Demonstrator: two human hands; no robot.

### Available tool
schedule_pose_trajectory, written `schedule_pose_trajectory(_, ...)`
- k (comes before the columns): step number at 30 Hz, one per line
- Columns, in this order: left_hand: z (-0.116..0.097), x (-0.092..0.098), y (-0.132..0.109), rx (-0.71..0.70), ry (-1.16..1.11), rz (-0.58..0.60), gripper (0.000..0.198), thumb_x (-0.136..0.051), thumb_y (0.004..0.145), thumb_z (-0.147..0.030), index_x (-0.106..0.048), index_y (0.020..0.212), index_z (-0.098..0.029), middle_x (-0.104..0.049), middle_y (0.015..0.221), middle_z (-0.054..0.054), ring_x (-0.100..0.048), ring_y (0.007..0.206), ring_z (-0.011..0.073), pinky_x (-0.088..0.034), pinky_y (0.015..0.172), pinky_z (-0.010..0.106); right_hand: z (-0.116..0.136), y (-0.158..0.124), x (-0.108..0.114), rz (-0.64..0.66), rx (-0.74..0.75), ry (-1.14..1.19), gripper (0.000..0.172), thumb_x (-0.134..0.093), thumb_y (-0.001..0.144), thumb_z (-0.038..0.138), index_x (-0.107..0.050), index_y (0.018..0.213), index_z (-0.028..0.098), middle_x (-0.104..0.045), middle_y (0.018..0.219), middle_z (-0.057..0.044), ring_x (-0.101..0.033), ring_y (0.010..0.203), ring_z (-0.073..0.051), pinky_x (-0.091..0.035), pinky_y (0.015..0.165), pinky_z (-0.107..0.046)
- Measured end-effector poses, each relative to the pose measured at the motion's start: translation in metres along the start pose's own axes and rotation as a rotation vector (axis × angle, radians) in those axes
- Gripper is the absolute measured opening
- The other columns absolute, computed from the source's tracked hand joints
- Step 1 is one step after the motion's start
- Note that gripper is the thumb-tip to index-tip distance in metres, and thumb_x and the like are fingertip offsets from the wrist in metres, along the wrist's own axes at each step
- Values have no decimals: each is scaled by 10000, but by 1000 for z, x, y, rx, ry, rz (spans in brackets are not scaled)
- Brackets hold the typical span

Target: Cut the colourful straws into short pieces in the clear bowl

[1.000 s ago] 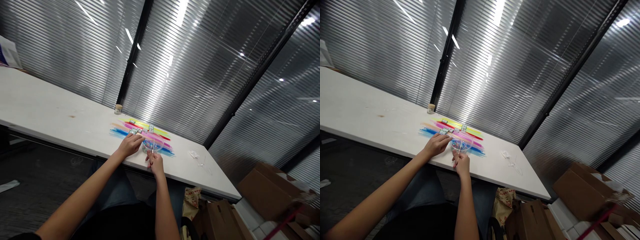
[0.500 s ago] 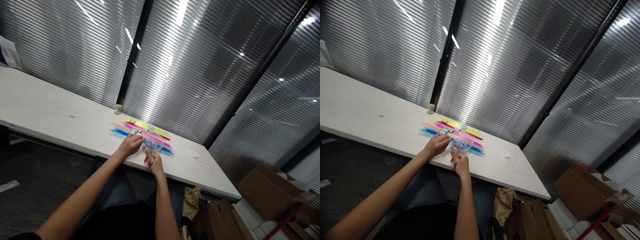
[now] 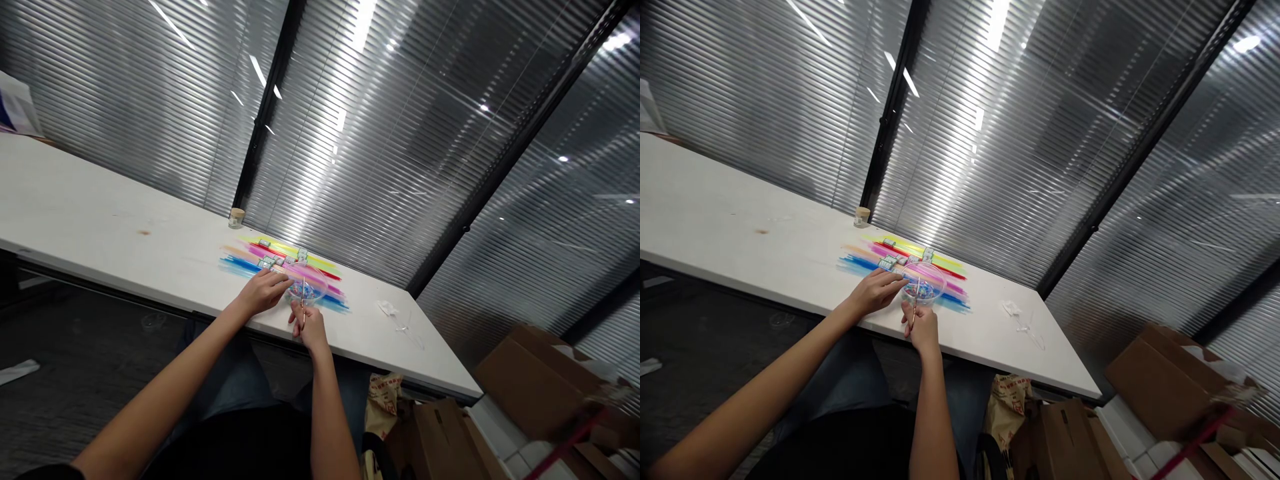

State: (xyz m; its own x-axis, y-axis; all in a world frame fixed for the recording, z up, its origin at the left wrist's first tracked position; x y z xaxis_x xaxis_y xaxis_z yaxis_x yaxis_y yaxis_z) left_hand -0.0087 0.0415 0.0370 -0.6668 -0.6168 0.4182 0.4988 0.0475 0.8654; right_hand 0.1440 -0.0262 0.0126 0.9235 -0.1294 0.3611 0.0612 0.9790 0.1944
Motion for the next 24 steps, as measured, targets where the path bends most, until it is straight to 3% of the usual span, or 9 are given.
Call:
schedule_pose_trajectory(11, -1, 10, 6, 47, 99, -76, 259, -485, 827, -119, -613, 1034, -209, -697, 924, 51, -632, 831, 186, -404, 744, 347, 0, 0, 1, -27, 2, 39, 538, -472, 811, 660, -536, 566, 187, -443, 350, 47, -362, 306, -88, -312, 398, -211)
schedule_pose_trajectory(24, 1, 9, 5, 39, 36, -78, 289, -477, 812, -93, -626, 1030, -210, -690, 906, 56, -631, 820, 177, -432, 716, 323, -3, 1, 2, -72, -19, 68, 527, -449, 818, 655, -535, 586, 190, -433, 351, 49, -352, 294, -90, -287, 368, -211)
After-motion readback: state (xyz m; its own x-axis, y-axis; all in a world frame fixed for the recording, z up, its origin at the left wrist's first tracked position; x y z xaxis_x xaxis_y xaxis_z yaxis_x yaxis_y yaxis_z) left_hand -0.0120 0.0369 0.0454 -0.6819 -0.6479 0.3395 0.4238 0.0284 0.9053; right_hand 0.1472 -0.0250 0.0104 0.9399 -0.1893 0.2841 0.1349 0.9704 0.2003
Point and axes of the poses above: each hand's wrist, its own y-axis towards the middle knuckle, its own x-axis out of the back of the hand, z = x × y, the point moved 3 cm from there along y, towards the middle knuckle
